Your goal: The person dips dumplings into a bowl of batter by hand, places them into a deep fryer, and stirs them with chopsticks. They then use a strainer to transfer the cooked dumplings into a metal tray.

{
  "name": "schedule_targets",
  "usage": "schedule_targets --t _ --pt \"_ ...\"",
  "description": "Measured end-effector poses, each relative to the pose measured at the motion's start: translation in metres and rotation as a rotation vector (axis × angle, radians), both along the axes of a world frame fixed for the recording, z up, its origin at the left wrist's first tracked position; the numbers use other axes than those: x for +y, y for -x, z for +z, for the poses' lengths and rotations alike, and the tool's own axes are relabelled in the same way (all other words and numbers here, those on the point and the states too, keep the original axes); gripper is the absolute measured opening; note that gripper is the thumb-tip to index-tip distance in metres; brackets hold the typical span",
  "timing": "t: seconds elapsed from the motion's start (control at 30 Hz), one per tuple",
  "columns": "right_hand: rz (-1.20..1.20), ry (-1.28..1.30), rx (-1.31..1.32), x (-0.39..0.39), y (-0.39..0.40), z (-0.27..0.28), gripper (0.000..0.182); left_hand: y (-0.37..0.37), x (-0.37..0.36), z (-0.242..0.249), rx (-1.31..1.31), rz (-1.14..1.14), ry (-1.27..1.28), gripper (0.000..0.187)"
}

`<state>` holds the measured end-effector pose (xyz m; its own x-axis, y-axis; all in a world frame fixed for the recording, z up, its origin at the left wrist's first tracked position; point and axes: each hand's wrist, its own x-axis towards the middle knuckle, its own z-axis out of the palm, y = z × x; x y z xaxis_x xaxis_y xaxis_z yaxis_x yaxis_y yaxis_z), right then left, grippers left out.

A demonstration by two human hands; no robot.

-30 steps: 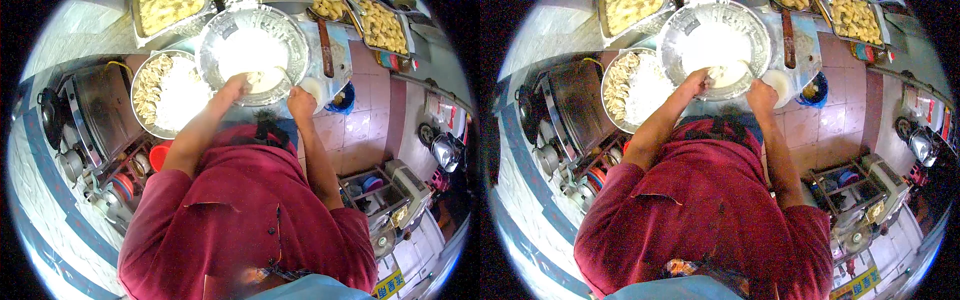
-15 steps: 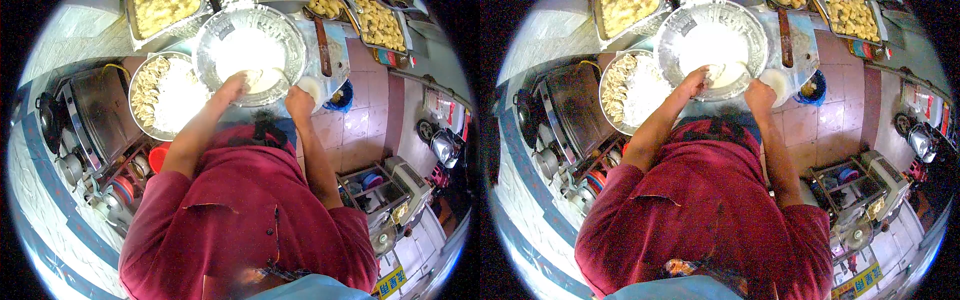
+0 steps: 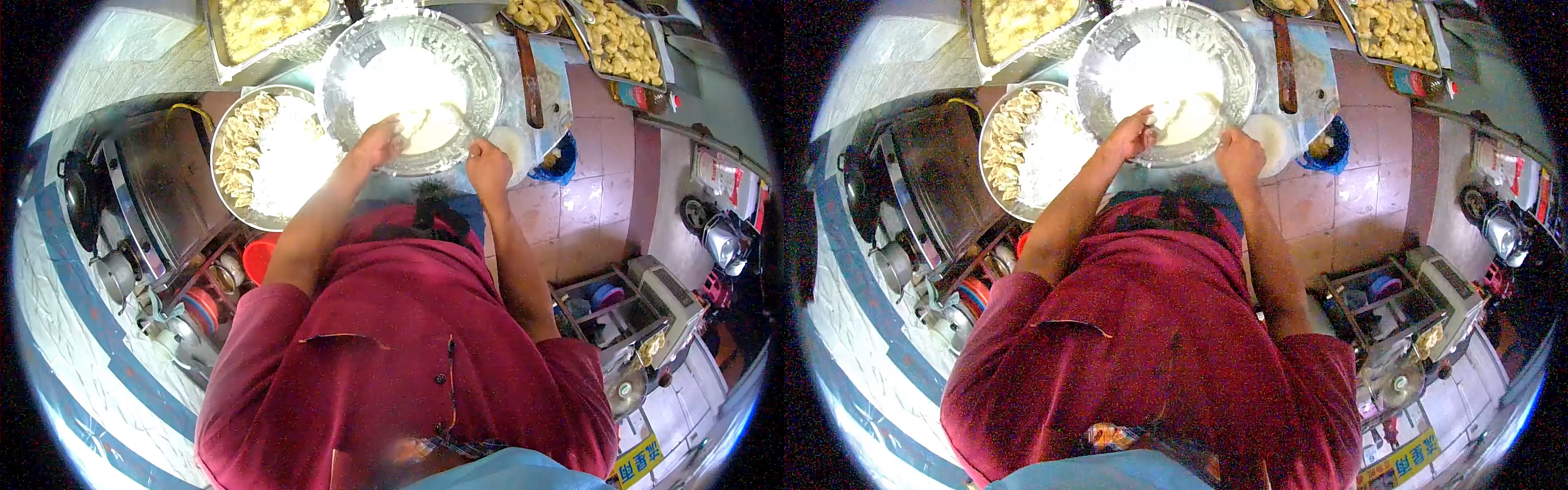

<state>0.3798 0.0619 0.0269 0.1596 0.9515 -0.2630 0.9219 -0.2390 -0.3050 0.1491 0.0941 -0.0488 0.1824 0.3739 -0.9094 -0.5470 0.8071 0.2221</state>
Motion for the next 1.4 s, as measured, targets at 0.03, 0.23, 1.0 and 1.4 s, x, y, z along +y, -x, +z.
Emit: schedule_targets --t 0.03,0.23,1.0,1.4 --pt "0.007 0.002 0.055 -0.001 0.0 -0.005 0.02 0.001 0.0 -0.003 -0.019 0.014 -0.011 0.028" --pt "-0.081 0.187 0.562 -0.013 0.009 -0.077 0.024 0.011 -0.005 0.015 -0.218 -0.013 -0.029 0.026" --pt "-0.299 0.229 0.842 -0.024 -0.021 -0.035 0.019 0.328 0.192 0.084 0.847 -0.121 -0.621 0.02" --pt "0.513 -0.18 -0.142 -0.022 0.001 -0.025 0.016 0.109 0.051 0.123 0.972 -0.4 -0.751 0.054"
